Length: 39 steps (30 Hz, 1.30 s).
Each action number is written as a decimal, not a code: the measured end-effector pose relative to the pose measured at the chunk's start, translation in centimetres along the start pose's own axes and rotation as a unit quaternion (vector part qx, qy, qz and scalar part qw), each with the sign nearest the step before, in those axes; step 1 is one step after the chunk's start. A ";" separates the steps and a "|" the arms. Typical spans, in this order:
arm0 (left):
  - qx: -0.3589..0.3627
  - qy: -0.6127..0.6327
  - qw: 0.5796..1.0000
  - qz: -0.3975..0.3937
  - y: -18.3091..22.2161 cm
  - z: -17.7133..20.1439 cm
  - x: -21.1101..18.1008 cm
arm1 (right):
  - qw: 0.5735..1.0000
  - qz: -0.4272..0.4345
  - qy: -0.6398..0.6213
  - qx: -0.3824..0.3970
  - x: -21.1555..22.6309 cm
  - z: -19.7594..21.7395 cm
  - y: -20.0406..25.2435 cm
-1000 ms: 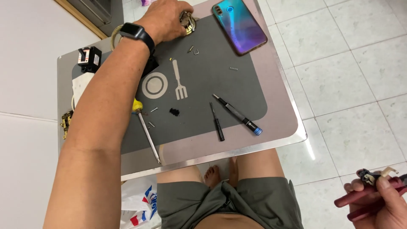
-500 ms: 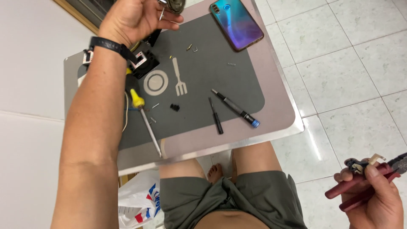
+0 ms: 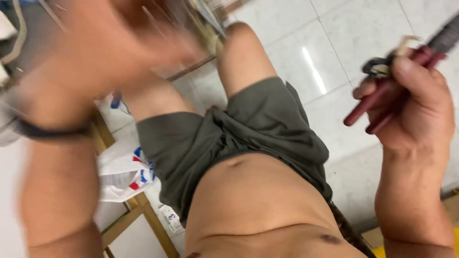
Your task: Using pliers to cut and trim small electrical components during a repair or assembly task.
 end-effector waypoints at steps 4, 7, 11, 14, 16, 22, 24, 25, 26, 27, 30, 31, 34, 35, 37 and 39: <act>0.017 0.119 0.993 -0.001 2.1 -13.0 -4.1 | 1.000 -0.012 -0.001 -0.006 -1.6 0.2 1.1; -0.024 -0.041 0.996 -0.074 2.9 -20.1 -4.9 | 0.998 -0.047 0.032 0.013 -3.2 -0.8 1.2; -0.056 -0.206 0.976 -0.048 2.9 -23.0 -4.6 | 0.994 -0.102 0.038 -0.001 -5.3 -1.8 1.2; -0.058 -0.179 0.982 -0.014 2.8 -22.7 -3.5 | 0.994 -0.104 0.027 0.012 -5.8 -3.1 1.2; -0.058 -0.153 0.987 -0.005 2.6 -22.3 -3.0 | 0.994 -0.100 0.024 0.022 -5.8 -3.9 1.1; -0.034 -0.065 0.994 0.084 2.8 -20.8 -3.9 | 0.992 -0.126 -0.009 -0.010 -7.3 -3.4 0.9; -0.277 0.071 0.953 0.096 4.6 -15.3 -6.0 | 0.985 -0.145 -0.091 -0.029 -8.5 -3.1 1.0; -0.279 0.069 0.953 0.098 4.4 -15.6 -6.4 | 0.985 -0.147 -0.090 -0.026 -9.5 -2.9 1.0; -0.269 0.205 0.930 0.145 4.4 -16.6 -5.2 | 0.990 -0.107 -0.094 -0.013 -9.7 -2.8 0.9; -0.255 0.335 0.888 0.187 4.4 -17.9 -4.3 | 0.993 -0.067 -0.099 0.002 -9.8 -3.0 0.7; -0.255 0.433 0.832 0.234 4.0 -19.7 -3.3 | 0.997 -0.022 -0.079 -0.002 -11.7 -2.3 0.3; -0.255 0.431 0.834 0.234 4.0 -19.4 -3.4 | 0.996 -0.021 -0.081 -0.001 -11.6 -3.1 1.0; -0.248 0.457 0.804 0.288 4.4 -19.6 -3.1 | 0.998 -0.007 -0.050 -0.033 -10.9 -4.4 2.9; -0.252 0.460 0.799 0.293 4.5 -19.4 -3.2 | 0.999 0.011 -0.024 -0.035 -10.2 -4.9 3.4; -0.255 0.462 0.795 0.298 4.9 -19.8 -2.9 | 0.999 0.028 0.002 -0.038 -9.5 -5.5 4.3; -0.243 0.504 0.766 0.317 5.6 -21.7 -1.8 | 0.997 0.058 0.043 -0.003 -8.8 -6.4 5.0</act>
Point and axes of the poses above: each hand's wrist, its own y-axis away from the middle knuckle, its own z-axis out of the back of the hand, x = y × z, the point moved 10 cm from there along -y, towards the middle knuckle, and after that the axes turned 2 degrees about x, right-handed, at the moved point
